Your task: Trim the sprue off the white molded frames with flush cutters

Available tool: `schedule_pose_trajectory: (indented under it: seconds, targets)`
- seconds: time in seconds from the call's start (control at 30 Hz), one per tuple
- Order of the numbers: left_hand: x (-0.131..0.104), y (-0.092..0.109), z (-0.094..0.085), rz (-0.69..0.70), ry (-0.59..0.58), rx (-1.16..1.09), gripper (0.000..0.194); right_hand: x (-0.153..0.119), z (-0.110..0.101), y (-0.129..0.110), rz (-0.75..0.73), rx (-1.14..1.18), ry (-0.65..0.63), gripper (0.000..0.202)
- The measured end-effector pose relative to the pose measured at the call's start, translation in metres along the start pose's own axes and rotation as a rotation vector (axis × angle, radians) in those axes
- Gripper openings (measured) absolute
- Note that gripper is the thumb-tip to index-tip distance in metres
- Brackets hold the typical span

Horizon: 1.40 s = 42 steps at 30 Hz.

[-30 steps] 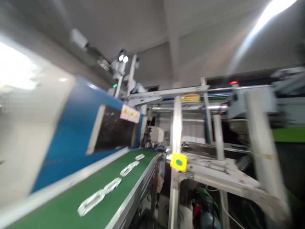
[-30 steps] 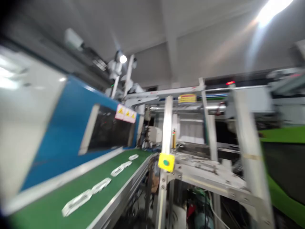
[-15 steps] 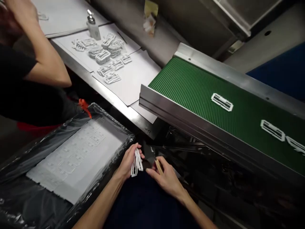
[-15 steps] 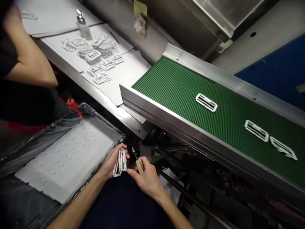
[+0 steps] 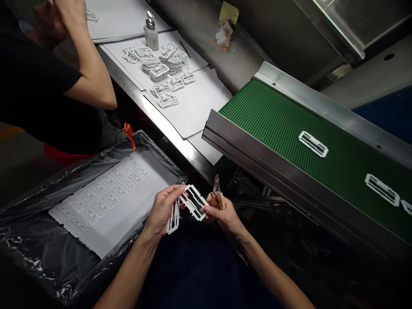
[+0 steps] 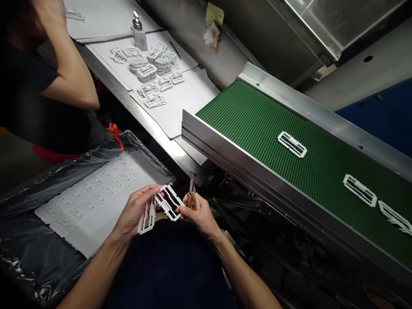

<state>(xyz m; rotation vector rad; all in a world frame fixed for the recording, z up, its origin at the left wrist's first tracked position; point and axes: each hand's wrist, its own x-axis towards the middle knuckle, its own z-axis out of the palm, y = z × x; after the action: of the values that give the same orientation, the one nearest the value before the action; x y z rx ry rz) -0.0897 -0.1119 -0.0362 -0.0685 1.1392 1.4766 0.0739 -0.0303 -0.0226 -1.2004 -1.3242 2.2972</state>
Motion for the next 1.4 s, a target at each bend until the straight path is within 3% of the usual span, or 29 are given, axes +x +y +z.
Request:
schedule_pose_trajectory:
  seconds: [0.6, 0.7, 0.87, 0.97, 1.03, 1.1, 1.2, 1.4]
  targets:
    - [0.010, 0.012, 0.000, -0.036, -0.004, -0.024, 0.019, 0.008, 0.008, -0.009, 0.076, 0.306, -0.098, 0.031]
    - [0.013, 0.008, 0.000, -0.057, 0.031, -0.111, 0.023, 0.010, 0.010, -0.006, 0.065, 0.214, -0.080, 0.034]
    - [0.027, -0.011, -0.002, -0.092, 0.129, -0.223, 0.026, 0.017, 0.030, 0.005, -0.091, -0.338, -0.025, 0.024]
    - [0.038, -0.021, -0.006, -0.071, 0.177, -0.279, 0.018, 0.023, 0.044, 0.015, -0.081, -0.565, -0.011, 0.019]
    - [0.044, -0.025, -0.008, -0.079, 0.210, -0.321, 0.015, 0.028, 0.049, 0.020, -0.069, -0.674, 0.065, 0.022]
    - [0.050, -0.025, -0.009, -0.092, 0.210, -0.367, 0.016, 0.036, 0.051, 0.024, -0.045, -0.693, 0.120, 0.026]
    - [0.058, -0.021, -0.009, -0.087, 0.162, -0.425, 0.014, 0.051, 0.049, 0.025, 0.006, -0.577, 0.075, 0.029]
    - [0.082, 0.006, -0.012, -0.023, 0.118, -0.450, 0.016, 0.095, 0.047, 0.030, -0.091, -0.366, 0.083, 0.030]
